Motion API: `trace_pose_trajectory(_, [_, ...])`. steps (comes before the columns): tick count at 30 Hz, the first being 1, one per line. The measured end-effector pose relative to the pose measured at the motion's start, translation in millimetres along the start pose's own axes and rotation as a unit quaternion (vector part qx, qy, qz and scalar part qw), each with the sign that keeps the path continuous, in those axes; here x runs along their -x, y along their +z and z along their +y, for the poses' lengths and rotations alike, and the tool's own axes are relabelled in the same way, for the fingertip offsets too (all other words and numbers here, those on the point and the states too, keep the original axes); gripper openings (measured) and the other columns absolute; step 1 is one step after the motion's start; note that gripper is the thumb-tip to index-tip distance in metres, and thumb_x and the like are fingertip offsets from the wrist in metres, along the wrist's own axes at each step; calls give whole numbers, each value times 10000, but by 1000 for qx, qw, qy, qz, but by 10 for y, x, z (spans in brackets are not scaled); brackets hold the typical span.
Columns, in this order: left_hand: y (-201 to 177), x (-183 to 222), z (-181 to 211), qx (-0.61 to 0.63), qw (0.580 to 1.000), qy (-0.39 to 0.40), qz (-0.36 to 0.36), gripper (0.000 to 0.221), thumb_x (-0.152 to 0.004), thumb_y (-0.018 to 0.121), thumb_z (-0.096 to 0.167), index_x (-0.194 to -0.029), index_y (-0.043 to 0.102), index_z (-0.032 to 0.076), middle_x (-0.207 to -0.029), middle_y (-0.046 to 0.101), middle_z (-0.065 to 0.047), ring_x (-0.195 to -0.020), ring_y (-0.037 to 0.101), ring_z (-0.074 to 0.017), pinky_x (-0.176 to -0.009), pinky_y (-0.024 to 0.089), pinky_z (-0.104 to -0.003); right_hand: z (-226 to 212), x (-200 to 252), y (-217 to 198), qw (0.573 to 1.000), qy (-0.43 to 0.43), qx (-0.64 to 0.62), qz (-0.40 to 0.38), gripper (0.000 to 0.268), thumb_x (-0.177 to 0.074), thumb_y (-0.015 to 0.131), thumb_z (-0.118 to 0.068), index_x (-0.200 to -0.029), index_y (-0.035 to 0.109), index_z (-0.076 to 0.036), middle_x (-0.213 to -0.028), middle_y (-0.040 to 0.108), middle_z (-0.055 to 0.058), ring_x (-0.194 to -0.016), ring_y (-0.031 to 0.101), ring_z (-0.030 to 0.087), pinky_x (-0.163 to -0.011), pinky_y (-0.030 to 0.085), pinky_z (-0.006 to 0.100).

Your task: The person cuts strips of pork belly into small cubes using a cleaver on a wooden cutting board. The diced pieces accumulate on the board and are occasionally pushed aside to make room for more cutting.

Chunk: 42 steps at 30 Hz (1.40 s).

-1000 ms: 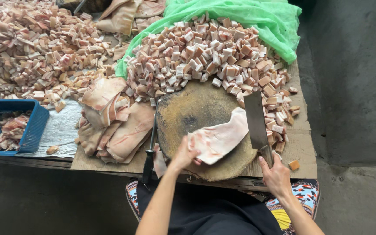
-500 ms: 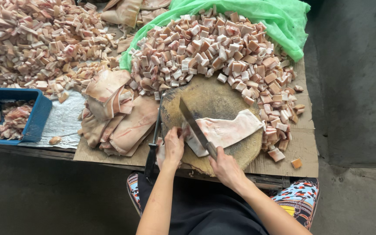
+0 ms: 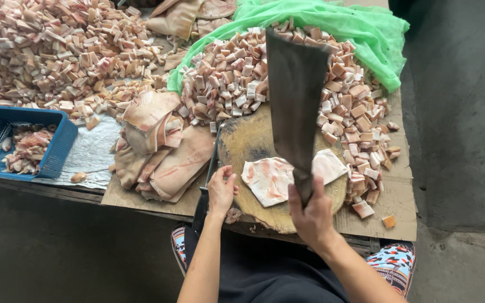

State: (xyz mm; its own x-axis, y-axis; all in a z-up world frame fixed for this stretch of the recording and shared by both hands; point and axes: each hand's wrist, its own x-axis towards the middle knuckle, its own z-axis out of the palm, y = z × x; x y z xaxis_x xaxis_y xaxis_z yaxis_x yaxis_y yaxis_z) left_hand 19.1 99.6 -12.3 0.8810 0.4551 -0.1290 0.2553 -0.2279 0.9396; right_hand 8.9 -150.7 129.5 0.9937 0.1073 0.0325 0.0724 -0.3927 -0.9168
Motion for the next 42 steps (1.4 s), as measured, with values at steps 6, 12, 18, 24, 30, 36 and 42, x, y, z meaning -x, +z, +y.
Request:
trace_pose_trajectory(6, [283,-152,-165,-188,971,145,12,298,-899,739,178,-1140,689,9,-1069,726,-213,-999,703,-377,-883,540,-461,599,36,477,940,85,257,-209,381,-984,574,-363,-1160,459,-45,-861,702,336,-849,675,535,-769,512,612])
trace_pose_trajectory(12, [499,-34,-96,-247,962,89,-67,223,-829,712,118,-1030,712,22,-1041,697,-245,-1015,664,-431,-890,518,-491,704,-274,535,958,51,197,-203,421,-1019,575,-376,-1146,464,10,-825,692,335,-779,674,503,-703,532,578])
trace_pose_trajectory(18, [312,220,200,-51,994,45,-90,274,-846,527,-22,-1091,642,17,-960,742,-157,-808,729,-293,-715,595,-397,288,-627,436,948,185,58,-253,426,-1017,533,-387,-1203,481,-8,-704,636,119,-485,619,223,-423,531,407])
trace_pose_trajectory(24, [239,363,303,-26,997,50,-51,182,-917,563,-9,-1065,667,8,-880,752,-140,-696,739,-207,-643,587,-313,151,-76,-238,980,70,121,-144,356,-986,597,-375,-1140,574,-54,-600,645,184,-488,649,261,-497,491,410])
trace_pose_trajectory(30, [224,487,323,-66,988,140,-29,141,-919,635,10,-1057,667,5,-948,747,-141,-829,746,-223,-733,581,-331,388,378,-172,994,21,38,-97,311,-976,581,-324,-1135,522,-64,-640,681,166,-513,676,290,-497,527,430])
trace_pose_trajectory(36, [131,615,312,-68,985,154,-47,129,-935,609,-7,-1058,647,6,-978,752,-154,-931,746,-279,-808,572,-371,604,210,-109,936,181,149,-261,362,-1006,575,-361,-1136,487,-34,-668,657,184,-490,645,290,-499,520,442])
trace_pose_trajectory(42, [-14,278,318,-117,983,132,-57,284,-900,626,18,-1183,622,32,-1032,750,-151,-966,741,-297,-867,567,-392,234,138,-273,931,240,100,-256,379,-975,576,-379,-1202,534,-79,-565,601,146,-438,600,239,-432,501,396])
